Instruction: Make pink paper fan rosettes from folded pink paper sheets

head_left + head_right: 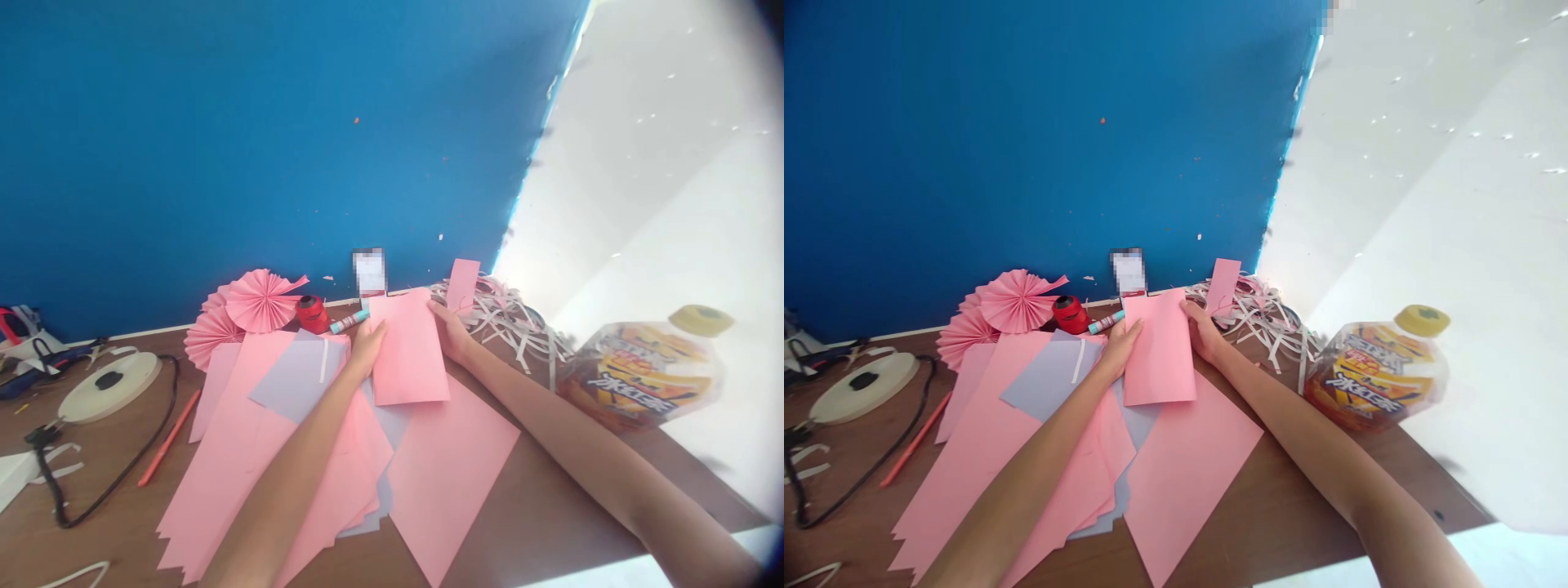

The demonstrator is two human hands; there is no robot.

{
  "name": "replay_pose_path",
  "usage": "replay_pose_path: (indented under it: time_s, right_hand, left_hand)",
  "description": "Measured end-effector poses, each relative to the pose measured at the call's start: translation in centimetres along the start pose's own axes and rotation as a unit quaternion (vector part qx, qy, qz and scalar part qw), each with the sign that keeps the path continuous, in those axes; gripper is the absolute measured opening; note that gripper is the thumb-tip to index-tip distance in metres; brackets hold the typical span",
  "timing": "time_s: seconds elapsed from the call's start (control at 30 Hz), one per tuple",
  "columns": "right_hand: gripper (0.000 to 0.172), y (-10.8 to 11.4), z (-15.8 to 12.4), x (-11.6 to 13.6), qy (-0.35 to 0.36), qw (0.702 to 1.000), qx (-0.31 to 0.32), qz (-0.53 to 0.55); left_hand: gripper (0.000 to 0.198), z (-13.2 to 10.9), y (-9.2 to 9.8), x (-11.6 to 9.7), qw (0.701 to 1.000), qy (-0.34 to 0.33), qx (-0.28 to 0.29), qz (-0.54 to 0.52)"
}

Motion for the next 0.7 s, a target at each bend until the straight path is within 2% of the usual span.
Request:
replay_pose_path:
  time_s: [0.07, 0.2, 0.5, 0.6, 0.7]
  right_hand:
    - [0.042, 0.1, -0.2, -0.2, 0.000, 1.000, -0.026, 0.010]
    - [0.053, 0.5, -0.3, -0.6, 0.001, 0.999, -0.052, 0.009]
    - [0.056, 0.1, -0.6, -0.5, 0.026, 0.999, -0.015, -0.033]
    - [0.060, -0.1, -0.6, -0.3, 0.030, 0.999, 0.006, -0.040]
    - [0.067, -0.3, -0.5, -0.2, 0.040, 0.997, 0.031, -0.055]
  left_hand:
    - [0.039, 0.0, 0.3, -0.2, 1.000, -0.017, -0.019, -0.001]
    - [0.037, -0.1, 0.3, -0.4, 0.999, -0.035, -0.029, 0.011]
    - [0.039, -0.1, 0.1, -0.3, 0.994, -0.074, -0.029, 0.070]
    - [0.037, 0.1, 0.5, -0.4, 0.991, -0.090, -0.047, 0.088]
    - [0.037, 0.1, 1.2, -1.5, 0.983, -0.130, -0.089, 0.095]
Point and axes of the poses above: each hand's wrist, its own z-axis towards the middle knuckle, its own y-axis out of the back of the hand, x = y × z, the point moved 7 cm from there along z, towards the middle knuckle, and after that the axes turned 15 degrees about -z, right-handed, at the moved point
